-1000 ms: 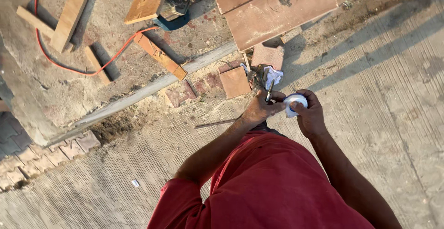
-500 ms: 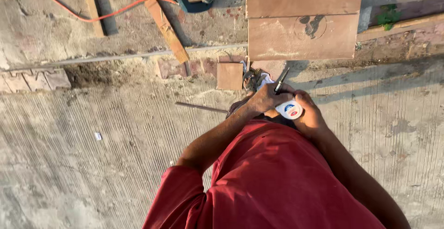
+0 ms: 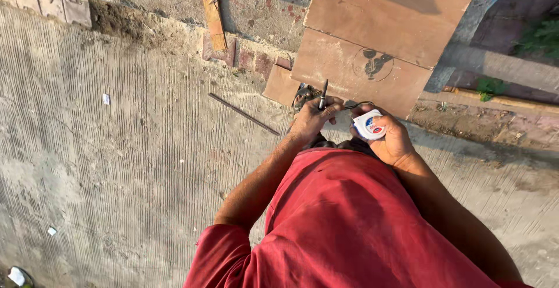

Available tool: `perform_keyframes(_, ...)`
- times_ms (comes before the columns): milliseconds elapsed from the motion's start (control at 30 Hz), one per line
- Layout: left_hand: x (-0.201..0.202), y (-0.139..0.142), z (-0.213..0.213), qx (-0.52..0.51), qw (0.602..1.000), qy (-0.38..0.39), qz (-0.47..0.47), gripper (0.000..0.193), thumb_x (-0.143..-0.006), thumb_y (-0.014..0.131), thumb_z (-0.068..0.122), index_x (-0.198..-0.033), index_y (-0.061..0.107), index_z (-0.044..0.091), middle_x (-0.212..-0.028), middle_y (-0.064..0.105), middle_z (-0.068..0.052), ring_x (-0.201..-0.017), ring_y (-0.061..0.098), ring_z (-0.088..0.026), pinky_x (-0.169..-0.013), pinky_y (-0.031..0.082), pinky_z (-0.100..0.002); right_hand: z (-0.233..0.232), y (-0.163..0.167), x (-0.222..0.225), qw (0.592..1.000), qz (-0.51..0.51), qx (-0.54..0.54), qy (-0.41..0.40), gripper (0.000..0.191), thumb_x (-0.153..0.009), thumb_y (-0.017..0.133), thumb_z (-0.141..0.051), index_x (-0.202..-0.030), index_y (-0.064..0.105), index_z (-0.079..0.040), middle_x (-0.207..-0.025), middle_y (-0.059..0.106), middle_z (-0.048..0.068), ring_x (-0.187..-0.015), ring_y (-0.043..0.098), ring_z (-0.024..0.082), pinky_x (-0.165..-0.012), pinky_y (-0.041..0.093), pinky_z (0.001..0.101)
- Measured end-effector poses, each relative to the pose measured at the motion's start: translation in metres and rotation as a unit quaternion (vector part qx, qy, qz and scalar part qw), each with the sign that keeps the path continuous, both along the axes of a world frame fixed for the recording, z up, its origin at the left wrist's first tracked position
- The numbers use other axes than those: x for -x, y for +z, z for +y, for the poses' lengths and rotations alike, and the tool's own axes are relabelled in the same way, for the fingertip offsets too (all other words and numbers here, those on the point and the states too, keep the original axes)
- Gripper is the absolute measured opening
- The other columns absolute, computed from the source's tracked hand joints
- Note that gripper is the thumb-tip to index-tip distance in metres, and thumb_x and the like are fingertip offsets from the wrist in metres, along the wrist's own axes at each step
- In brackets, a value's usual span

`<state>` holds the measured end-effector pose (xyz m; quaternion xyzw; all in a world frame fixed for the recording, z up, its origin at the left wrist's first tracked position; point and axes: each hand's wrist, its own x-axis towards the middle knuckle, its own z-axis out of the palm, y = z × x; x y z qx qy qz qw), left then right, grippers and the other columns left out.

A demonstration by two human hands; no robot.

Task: The person arranges a plywood sheet and a wooden strip on the concrete ground, then uses a circular saw to cut the wood along the strip. Afterwards they pick up a tape measure and a marker and mark a measurement line on the plywood.

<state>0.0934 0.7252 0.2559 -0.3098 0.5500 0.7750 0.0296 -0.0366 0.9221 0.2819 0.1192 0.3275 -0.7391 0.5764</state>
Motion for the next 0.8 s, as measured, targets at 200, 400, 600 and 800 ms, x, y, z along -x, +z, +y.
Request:
perform_keyframes(200,0.024,0.008,0.078,-0.02,0.998,0.021,0.048,0.029,-0.099,0.074,0.02,-0.119,0.07,0.0,-0.098,0.072,-0.003,-0.086,0.065,-0.009,-0.08,0.056,-0.029,0.03,0.004,0.055,0.998,0.0,0.008,0.055,0.029,-0.091,0.058,-0.014,-0.119,0.06,-0.01,-0.131,0.065,0.01,-0.121,0.064,0.027,-0.106,0.052,0.0452)
perform_keyframes(400,0.03,-0.007,0.098,-0.036,0.989,0.134,0.042,0.026,-0.095,0.077,0.02,-0.11,0.068,0.001,-0.092,0.069,0.0,-0.085,0.064,-0.01,-0.079,0.055,-0.029,0.027,-0.019,0.064,0.988,0.099,-0.048,0.105,0.052,-0.092,0.055,-0.014,-0.144,0.049,-0.013,-0.145,0.052,0.012,-0.13,0.052,0.025,-0.111,0.044,0.0406)
perform_keyframes(600,0.016,-0.034,0.098,-0.049,0.983,0.173,0.024,0.027,-0.096,0.078,0.026,-0.106,0.066,0.003,-0.09,0.065,0.001,-0.084,0.061,-0.009,-0.078,0.053,-0.027,0.013,-0.024,0.066,0.819,0.506,0.0,0.272,0.062,-0.095,0.06,-0.021,-0.153,0.046,-0.003,-0.154,0.044,0.017,-0.144,0.042,0.029,-0.118,0.035,0.0385)
perform_keyframes(800,0.004,-0.06,0.074,-0.114,0.987,0.102,-0.042,0.031,-0.089,0.08,0.033,-0.099,0.068,0.006,-0.083,0.068,0.0,-0.076,0.063,-0.01,-0.069,0.053,-0.027,-0.006,-0.033,0.049,0.647,0.632,-0.103,0.414,0.059,-0.082,0.073,-0.033,-0.133,0.062,-0.004,-0.112,0.063,0.016,-0.102,0.065,0.031,-0.089,0.054,0.0416)
